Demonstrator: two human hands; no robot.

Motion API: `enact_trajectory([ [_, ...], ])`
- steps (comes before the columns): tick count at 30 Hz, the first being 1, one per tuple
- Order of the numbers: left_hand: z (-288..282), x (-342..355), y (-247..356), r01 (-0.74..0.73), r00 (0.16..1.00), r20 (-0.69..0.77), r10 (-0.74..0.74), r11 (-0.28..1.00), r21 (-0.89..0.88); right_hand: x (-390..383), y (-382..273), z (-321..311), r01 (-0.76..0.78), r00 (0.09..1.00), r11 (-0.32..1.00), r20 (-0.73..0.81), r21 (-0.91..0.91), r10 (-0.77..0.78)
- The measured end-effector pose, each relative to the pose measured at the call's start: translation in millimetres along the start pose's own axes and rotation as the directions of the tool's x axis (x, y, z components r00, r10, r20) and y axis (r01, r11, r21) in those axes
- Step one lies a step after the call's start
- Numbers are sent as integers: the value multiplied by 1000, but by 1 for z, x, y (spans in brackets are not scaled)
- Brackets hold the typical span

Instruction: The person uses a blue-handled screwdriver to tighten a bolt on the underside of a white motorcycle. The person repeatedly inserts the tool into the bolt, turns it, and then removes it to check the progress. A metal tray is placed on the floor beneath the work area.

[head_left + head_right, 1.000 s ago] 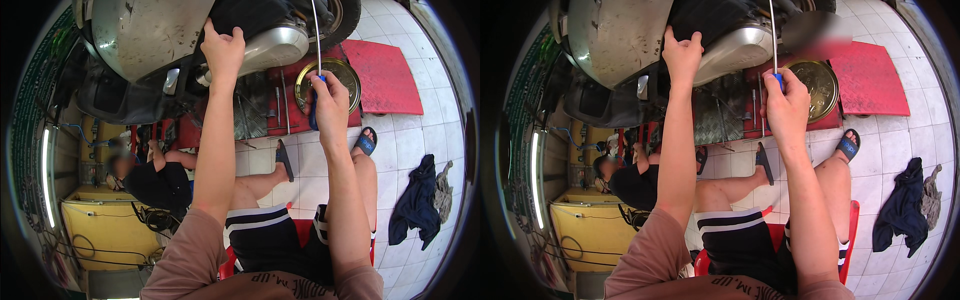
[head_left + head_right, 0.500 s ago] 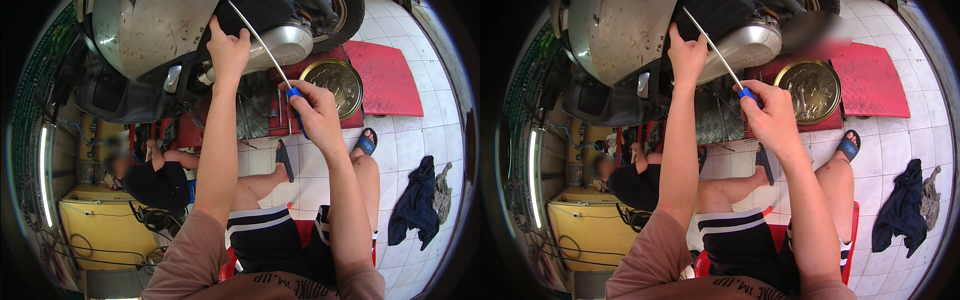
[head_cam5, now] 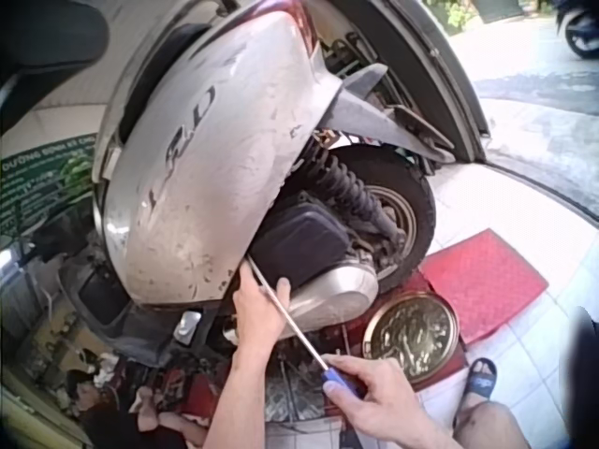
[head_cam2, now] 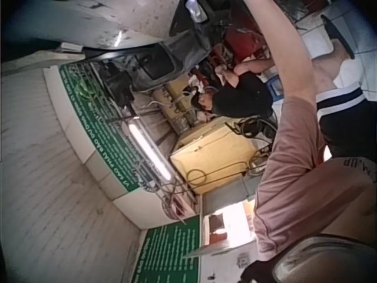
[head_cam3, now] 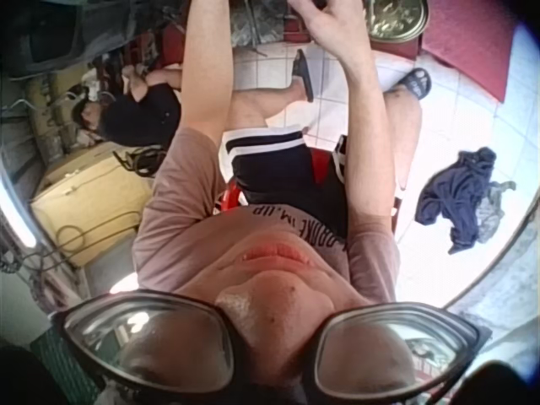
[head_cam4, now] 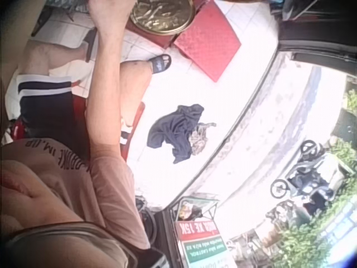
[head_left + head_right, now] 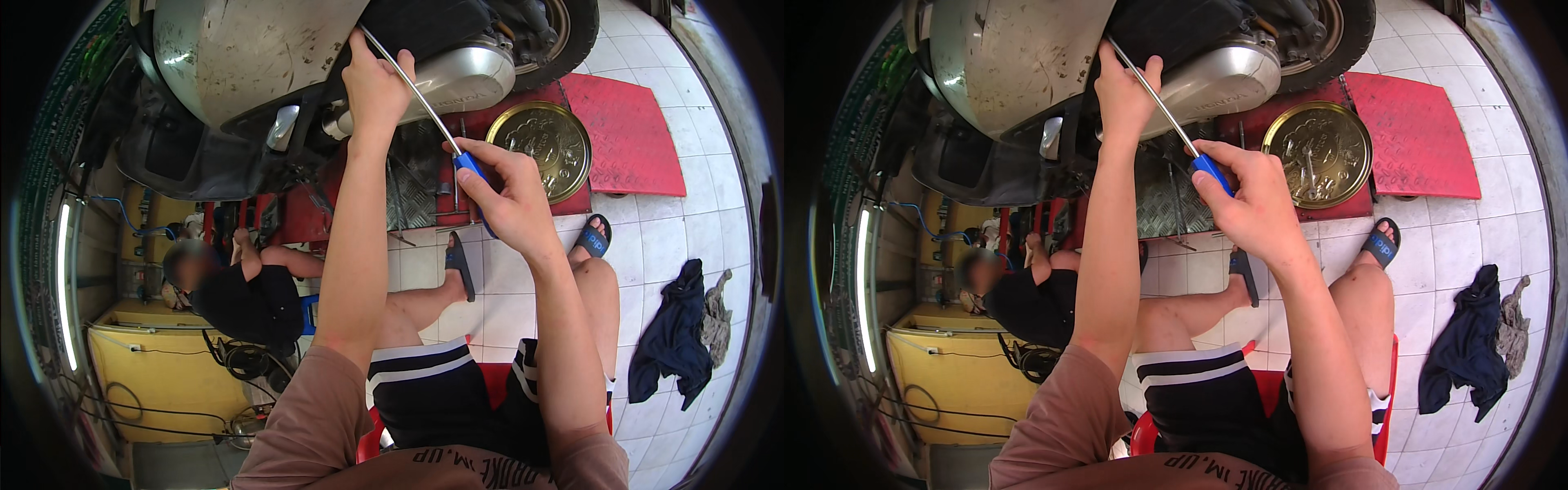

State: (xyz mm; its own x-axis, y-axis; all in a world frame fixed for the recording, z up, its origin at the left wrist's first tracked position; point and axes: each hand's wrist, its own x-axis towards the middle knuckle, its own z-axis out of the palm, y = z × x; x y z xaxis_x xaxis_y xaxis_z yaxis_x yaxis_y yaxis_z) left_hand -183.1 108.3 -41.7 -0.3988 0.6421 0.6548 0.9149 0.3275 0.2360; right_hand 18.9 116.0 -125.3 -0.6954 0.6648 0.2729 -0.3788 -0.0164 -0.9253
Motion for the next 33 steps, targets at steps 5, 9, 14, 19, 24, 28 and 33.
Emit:
enact_trajectory([
  [5,-2,-1,6,89,996,29,-89,996,-8,-3,-6,2,-138,990,963,-5,233,143],
  [9,-2,1,12,137,990,37,-138,990,8,-2,-7,-3,-102,994,948,-15,300,111],
  [14,0,0,7,143,990,15,-143,990,0,-2,-10,-10,-97,995,946,-2,308,102],
  [19,-6,2,5,17,1000,-8,-17,999,-37,-3,-1,0,-70,998,983,16,171,69],
  [24,-12,1,7,37,999,31,-36,999,-21,-5,-26,7,-170,985,954,76,247,156],
  [28,-15,-1,9,70,993,84,-87,979,191,-13,-61,15,-244,969,901,121,360,214],
  [33,-17,0,8,65,993,81,-84,974,218,-16,-76,21,-263,964,855,164,447,211],
])
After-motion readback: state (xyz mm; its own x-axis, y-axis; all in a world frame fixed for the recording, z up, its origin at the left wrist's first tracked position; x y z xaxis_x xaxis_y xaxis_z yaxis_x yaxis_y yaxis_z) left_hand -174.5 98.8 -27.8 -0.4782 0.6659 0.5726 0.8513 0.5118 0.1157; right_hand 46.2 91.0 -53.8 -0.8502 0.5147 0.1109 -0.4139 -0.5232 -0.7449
